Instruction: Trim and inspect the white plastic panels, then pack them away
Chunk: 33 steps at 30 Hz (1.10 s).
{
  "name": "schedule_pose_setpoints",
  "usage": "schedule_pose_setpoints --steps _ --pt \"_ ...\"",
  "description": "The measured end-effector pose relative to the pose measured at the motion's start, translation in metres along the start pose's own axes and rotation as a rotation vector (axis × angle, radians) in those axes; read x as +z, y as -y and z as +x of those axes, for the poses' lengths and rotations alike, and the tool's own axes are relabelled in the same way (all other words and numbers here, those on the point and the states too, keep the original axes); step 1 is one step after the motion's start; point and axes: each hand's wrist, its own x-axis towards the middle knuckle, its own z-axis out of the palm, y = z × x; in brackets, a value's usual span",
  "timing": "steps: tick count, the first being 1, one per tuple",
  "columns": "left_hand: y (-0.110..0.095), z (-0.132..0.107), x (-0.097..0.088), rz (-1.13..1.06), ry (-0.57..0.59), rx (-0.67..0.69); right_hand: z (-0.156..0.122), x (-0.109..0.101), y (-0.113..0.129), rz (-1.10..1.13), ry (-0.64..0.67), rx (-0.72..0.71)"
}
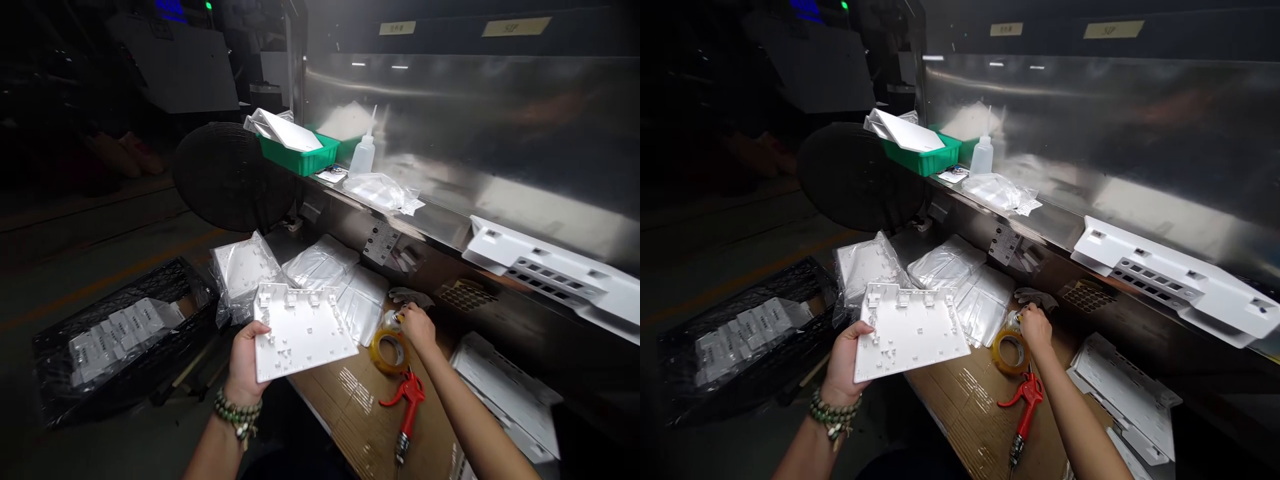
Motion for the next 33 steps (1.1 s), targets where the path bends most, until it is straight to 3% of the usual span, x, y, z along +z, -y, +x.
schedule_pose_setpoints --steps 7,10,12,14,15,17,20,23,29,33 --pt "0.005 0.001 0.041 -0.036 0.16 -0.008 0.0 -0.015 0.009 0.075 -0.041 0.029" --pt "0.007 0.0 0.049 -0.036 0.209 -0.004 -0.007 -0.035 0.02 0.177 -0.106 0.057" --pt "0.009 -0.001 0.051 -0.035 0.207 -0.012 -0.027 -0.056 0.037 0.258 -0.16 0.038" --pt "0.013 -0.001 0.054 -0.027 0.202 -0.019 -0.062 -0.082 0.066 0.374 -0.2 -0.07" --pt "0.016 -0.002 0.055 -0.023 0.205 -0.026 -0.084 -0.096 0.084 0.455 -0.212 -0.175" --pt "0.023 -0.003 0.059 -0.011 0.227 -0.044 -0.128 -0.121 0.122 0.824 -0.239 -0.524" --pt "0.034 -0.007 0.066 0.037 0.253 -0.02 -0.175 -0.145 0.168 0.988 -0.263 -0.766" --pt "0.04 -0.012 0.071 0.105 0.256 0.051 -0.191 -0.147 0.182 0.944 -0.332 -0.847" --pt "0.043 -0.018 0.069 0.12 0.286 0.062 -0.191 -0.139 0.167 0.874 -0.418 -0.866" --pt "0.046 -0.019 0.068 0.118 0.331 0.038 -0.198 -0.139 0.176 0.916 -0.463 -0.873"
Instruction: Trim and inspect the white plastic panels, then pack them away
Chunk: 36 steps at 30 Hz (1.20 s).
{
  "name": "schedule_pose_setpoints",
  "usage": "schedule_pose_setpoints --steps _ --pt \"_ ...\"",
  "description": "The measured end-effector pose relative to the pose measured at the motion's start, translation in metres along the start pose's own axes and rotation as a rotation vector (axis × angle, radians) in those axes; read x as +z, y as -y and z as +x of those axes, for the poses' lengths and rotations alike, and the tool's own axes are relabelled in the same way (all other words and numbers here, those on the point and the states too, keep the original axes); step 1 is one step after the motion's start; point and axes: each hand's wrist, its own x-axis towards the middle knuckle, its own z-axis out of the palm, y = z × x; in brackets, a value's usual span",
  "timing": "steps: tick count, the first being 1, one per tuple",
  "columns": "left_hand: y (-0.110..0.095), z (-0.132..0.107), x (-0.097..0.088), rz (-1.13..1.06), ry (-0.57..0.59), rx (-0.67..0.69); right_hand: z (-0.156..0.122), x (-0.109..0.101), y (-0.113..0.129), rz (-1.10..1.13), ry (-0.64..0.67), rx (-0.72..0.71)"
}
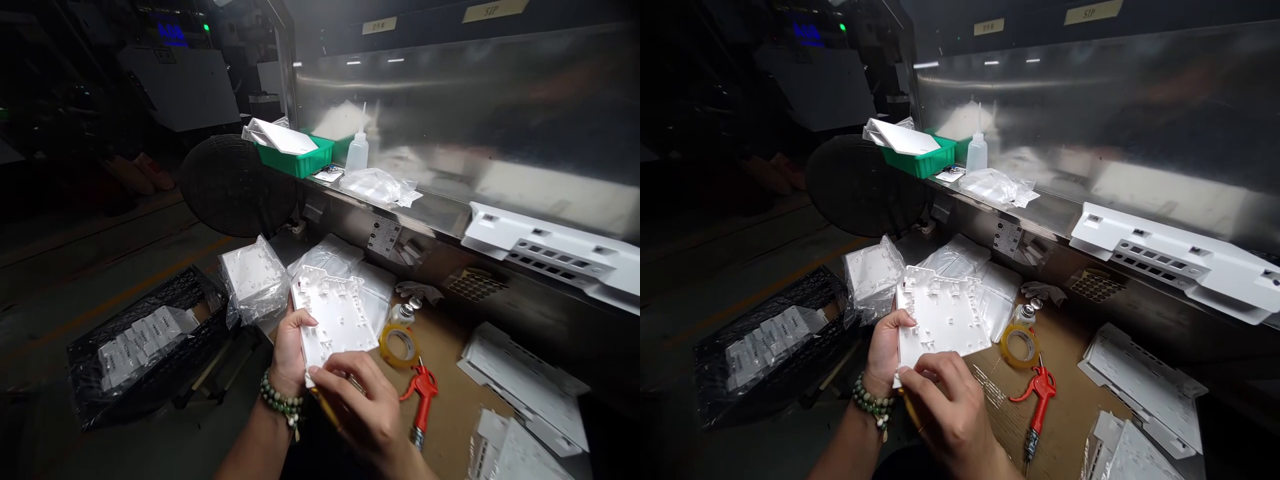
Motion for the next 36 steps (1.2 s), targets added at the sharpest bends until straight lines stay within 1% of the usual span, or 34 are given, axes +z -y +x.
schedule_pose_setpoints --steps 3,4,6,8,11,12,14,16,18,22,24,26,29,31,33,36 --pt "-0.004 0.002 -0.007 -0.036 0.029 -0.089 -0.006 0.003 -0.001 0.001 0.023 0.0" --pt "-0.007 0.002 -0.011 -0.05 0.031 -0.109 -0.01 0.0 -0.004 0.0 0.043 0.014" --pt "-0.015 0.003 -0.019 -0.068 0.041 -0.103 -0.022 -0.014 -0.016 -0.02 0.05 0.068" --pt "-0.025 0.001 -0.027 -0.071 0.08 -0.056 -0.035 -0.036 -0.032 -0.086 -0.024 0.161" --pt "-0.039 -0.004 -0.036 -0.075 0.215 -0.013 -0.051 -0.07 -0.055 -0.242 -0.188 0.294" --pt "-0.042 -0.006 -0.039 -0.086 0.268 -0.012 -0.054 -0.079 -0.06 -0.285 -0.231 0.319" --pt "-0.048 -0.009 -0.045 -0.127 0.361 -0.023 -0.058 -0.09 -0.063 -0.336 -0.269 0.338" --pt "-0.052 -0.011 -0.053 -0.186 0.426 -0.039 -0.057 -0.092 -0.06 -0.33 -0.253 0.321" --pt "-0.053 -0.012 -0.06 -0.225 0.467 -0.063 -0.055 -0.086 -0.057 -0.304 -0.21 0.282" --pt "-0.051 -0.014 -0.069 -0.24 0.509 -0.08 -0.053 -0.073 -0.056 -0.311 -0.108 0.229" --pt "-0.05 -0.016 -0.069 -0.245 0.487 -0.079 -0.055 -0.071 -0.059 -0.33 -0.08 0.226" --pt "-0.05 -0.017 -0.069 -0.239 0.441 -0.093 -0.057 -0.072 -0.063 -0.34 -0.087 0.226" --pt "-0.052 -0.017 -0.071 -0.202 0.397 -0.105 -0.062 -0.073 -0.068 -0.317 -0.073 0.176" --pt "-0.053 -0.017 -0.076 -0.183 0.397 -0.091 -0.063 -0.075 -0.071 -0.323 -0.039 0.141" --pt "-0.054 -0.017 -0.08 -0.169 0.405 -0.08 -0.063 -0.077 -0.071 -0.356 -0.028 0.148" --pt "-0.054 -0.019 -0.082 -0.194 0.402 -0.092 -0.059 -0.081 -0.062 -0.361 -0.082 0.174"
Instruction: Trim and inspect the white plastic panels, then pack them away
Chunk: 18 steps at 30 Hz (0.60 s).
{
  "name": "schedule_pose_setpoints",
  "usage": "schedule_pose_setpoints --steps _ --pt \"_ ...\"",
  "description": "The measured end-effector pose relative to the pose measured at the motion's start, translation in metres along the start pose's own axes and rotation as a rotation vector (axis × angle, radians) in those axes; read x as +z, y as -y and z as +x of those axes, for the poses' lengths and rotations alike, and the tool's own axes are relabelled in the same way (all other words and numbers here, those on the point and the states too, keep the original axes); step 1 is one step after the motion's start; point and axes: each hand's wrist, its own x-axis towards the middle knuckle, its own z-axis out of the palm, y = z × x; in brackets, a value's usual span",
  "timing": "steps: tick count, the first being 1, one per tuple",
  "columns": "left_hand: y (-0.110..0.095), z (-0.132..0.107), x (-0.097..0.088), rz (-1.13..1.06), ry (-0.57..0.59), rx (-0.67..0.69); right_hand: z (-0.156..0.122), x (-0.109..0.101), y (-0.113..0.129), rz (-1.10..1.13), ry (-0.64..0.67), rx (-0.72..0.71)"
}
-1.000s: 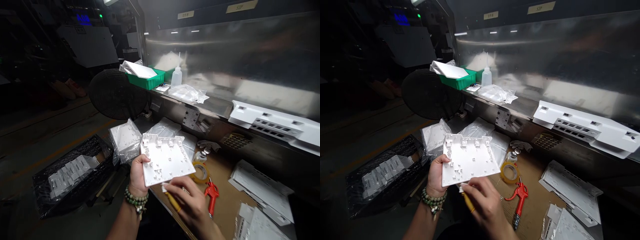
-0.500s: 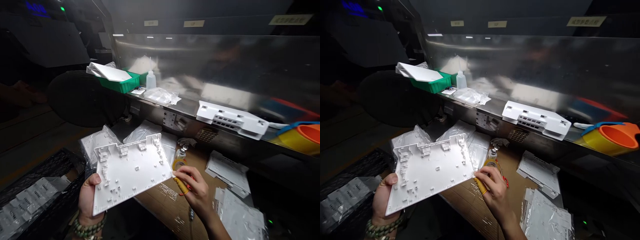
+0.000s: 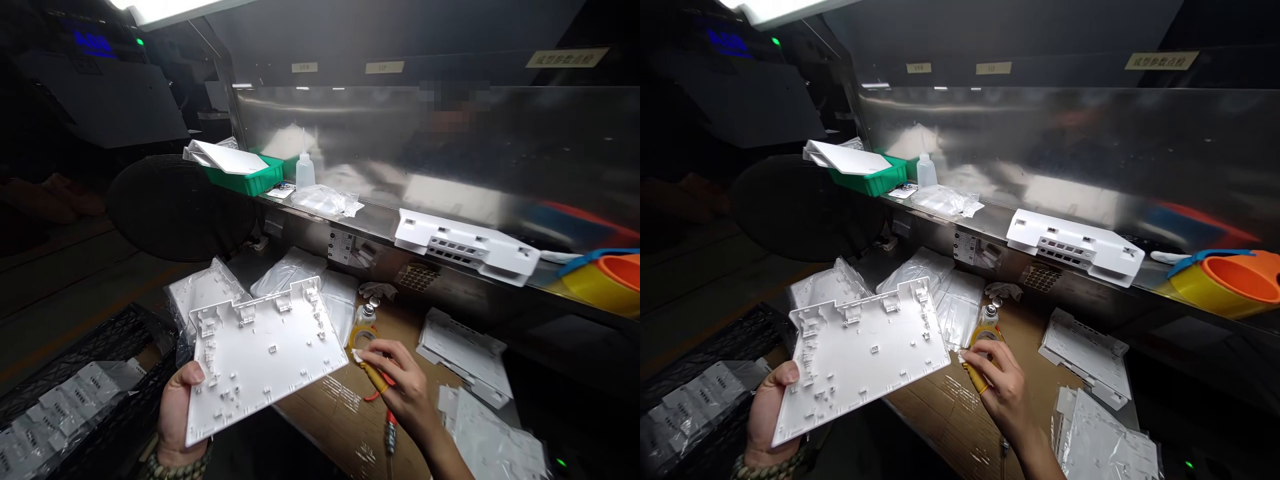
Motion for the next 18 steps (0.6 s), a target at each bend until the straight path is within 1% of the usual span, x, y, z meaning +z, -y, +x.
schedule_pose_setpoints --steps 3,6,8,11,13,15,18 --pt "0.001 -0.001 0.002 -0.047 -0.02 -0.022 0.0 0.0 0.008 0.047 -0.021 -0.047" --pt "0.0 -0.003 0.001 -0.047 -0.033 -0.014 -0.004 0.007 -0.001 -0.005 0.028 -0.078" --pt "-0.002 -0.005 -0.001 -0.015 -0.03 -0.002 -0.005 0.009 -0.014 -0.057 0.035 -0.038" --pt "-0.003 -0.011 -0.002 0.077 -0.041 0.011 0.004 0.002 -0.026 -0.051 -0.035 0.043" --pt "-0.001 -0.016 -0.003 0.122 -0.076 0.035 0.018 -0.006 -0.021 -0.01 -0.103 0.078" --pt "0.002 -0.021 -0.006 0.146 -0.136 0.046 0.035 -0.01 -0.01 0.04 -0.164 0.086" --pt "0.004 -0.029 -0.02 0.184 -0.253 0.024 0.055 -0.004 0.004 0.088 -0.23 0.082"
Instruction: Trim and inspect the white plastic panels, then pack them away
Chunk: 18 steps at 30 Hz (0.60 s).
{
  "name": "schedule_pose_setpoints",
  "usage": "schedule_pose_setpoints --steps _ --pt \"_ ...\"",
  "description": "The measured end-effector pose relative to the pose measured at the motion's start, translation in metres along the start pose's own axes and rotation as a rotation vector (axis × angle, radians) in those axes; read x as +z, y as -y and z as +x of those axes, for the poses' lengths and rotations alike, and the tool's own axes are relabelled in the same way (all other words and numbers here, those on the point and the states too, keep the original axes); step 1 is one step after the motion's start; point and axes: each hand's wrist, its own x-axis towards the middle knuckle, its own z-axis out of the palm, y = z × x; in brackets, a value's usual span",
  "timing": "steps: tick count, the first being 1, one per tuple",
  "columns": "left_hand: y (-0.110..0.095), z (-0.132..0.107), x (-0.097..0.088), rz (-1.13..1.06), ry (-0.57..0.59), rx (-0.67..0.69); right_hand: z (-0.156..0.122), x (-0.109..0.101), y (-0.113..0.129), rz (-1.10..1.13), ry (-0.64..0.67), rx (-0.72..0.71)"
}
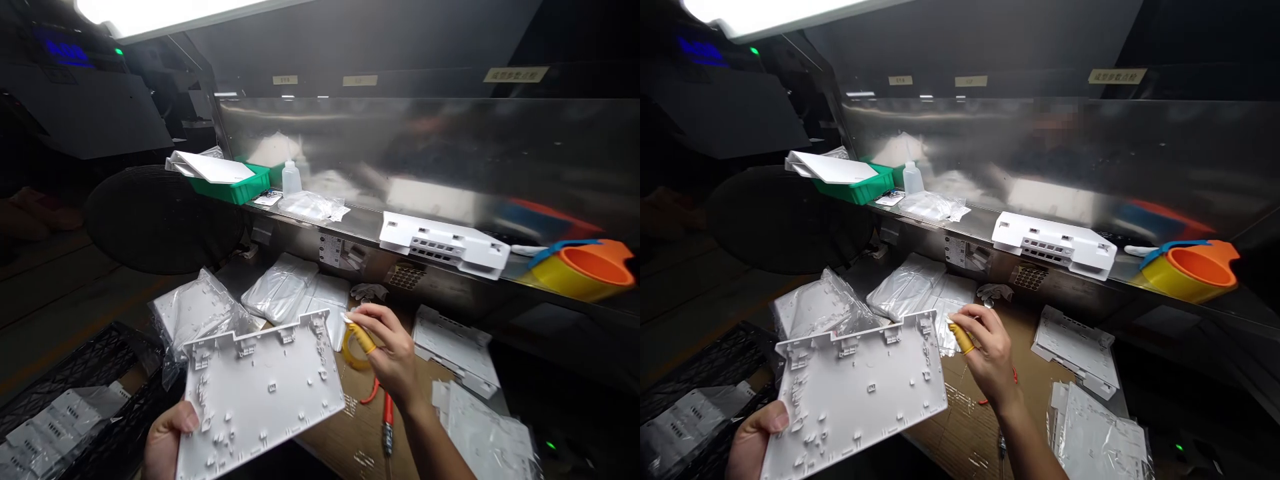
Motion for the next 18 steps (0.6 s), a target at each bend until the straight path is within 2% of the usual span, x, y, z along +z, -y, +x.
schedule_pose_setpoints --steps 4,7,13,18 --pt "0.004 -0.004 -0.022 0.07 -0.122 -0.05 0.001 0.017 -0.006 -0.054 0.013 -0.014" --pt "0.007 -0.006 -0.027 0.062 -0.162 -0.081 -0.006 0.02 -0.015 -0.083 0.004 -0.012" --pt "0.017 -0.008 -0.016 0.055 -0.215 -0.048 -0.019 0.022 -0.023 -0.041 0.03 -0.008" --pt "0.026 -0.005 -0.005 0.032 -0.167 -0.113 -0.026 0.022 -0.026 -0.101 -0.001 0.015"
